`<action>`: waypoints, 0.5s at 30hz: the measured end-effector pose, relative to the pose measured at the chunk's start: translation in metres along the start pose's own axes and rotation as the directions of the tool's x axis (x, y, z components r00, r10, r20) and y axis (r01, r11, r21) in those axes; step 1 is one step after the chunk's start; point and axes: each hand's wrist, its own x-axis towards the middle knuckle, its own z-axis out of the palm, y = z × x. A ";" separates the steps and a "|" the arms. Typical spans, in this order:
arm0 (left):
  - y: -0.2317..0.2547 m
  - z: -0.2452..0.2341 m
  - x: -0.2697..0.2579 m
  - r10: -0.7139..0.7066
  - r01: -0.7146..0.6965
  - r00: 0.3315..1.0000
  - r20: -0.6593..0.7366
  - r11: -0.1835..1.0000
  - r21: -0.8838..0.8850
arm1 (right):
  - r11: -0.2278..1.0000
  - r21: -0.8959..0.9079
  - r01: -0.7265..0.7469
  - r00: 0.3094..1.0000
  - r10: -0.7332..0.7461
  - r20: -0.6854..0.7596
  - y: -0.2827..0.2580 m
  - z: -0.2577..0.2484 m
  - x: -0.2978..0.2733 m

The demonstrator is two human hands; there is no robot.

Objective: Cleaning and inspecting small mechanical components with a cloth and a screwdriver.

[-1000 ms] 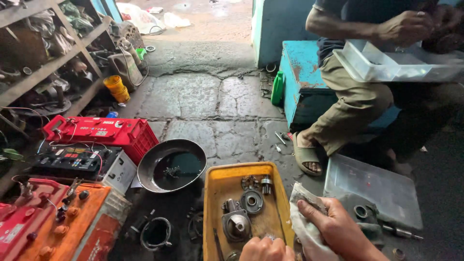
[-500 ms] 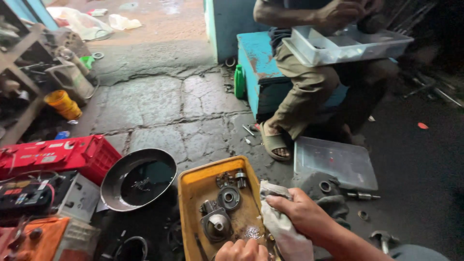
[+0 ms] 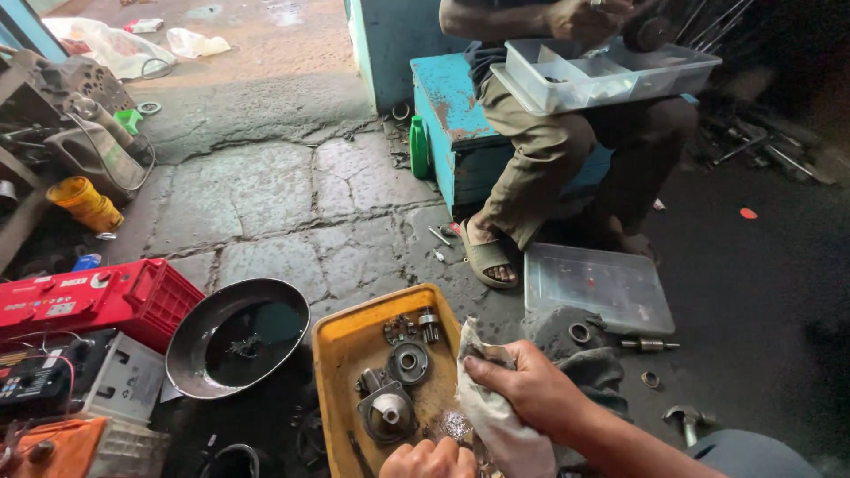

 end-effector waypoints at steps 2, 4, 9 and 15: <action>0.001 0.000 0.001 0.012 -0.012 1.000 0.002 1.000 -0.012 | 0.998 0.041 -0.036 0.999 0.037 -0.018 -0.003 0.002 -0.001; 0.001 -0.002 0.004 0.025 -0.025 1.000 0.003 0.999 -0.021 | 0.994 0.083 -0.069 0.997 0.072 -0.033 -0.006 0.002 0.001; -0.008 -0.020 0.010 -0.077 0.082 0.996 0.041 0.986 -0.147 | 0.957 0.229 -0.181 0.980 0.154 0.130 -0.014 -0.001 -0.004; -0.001 -0.020 0.004 -0.101 0.127 0.986 0.136 0.970 -0.205 | 0.995 -0.085 0.042 0.993 -0.032 0.115 0.005 -0.012 0.005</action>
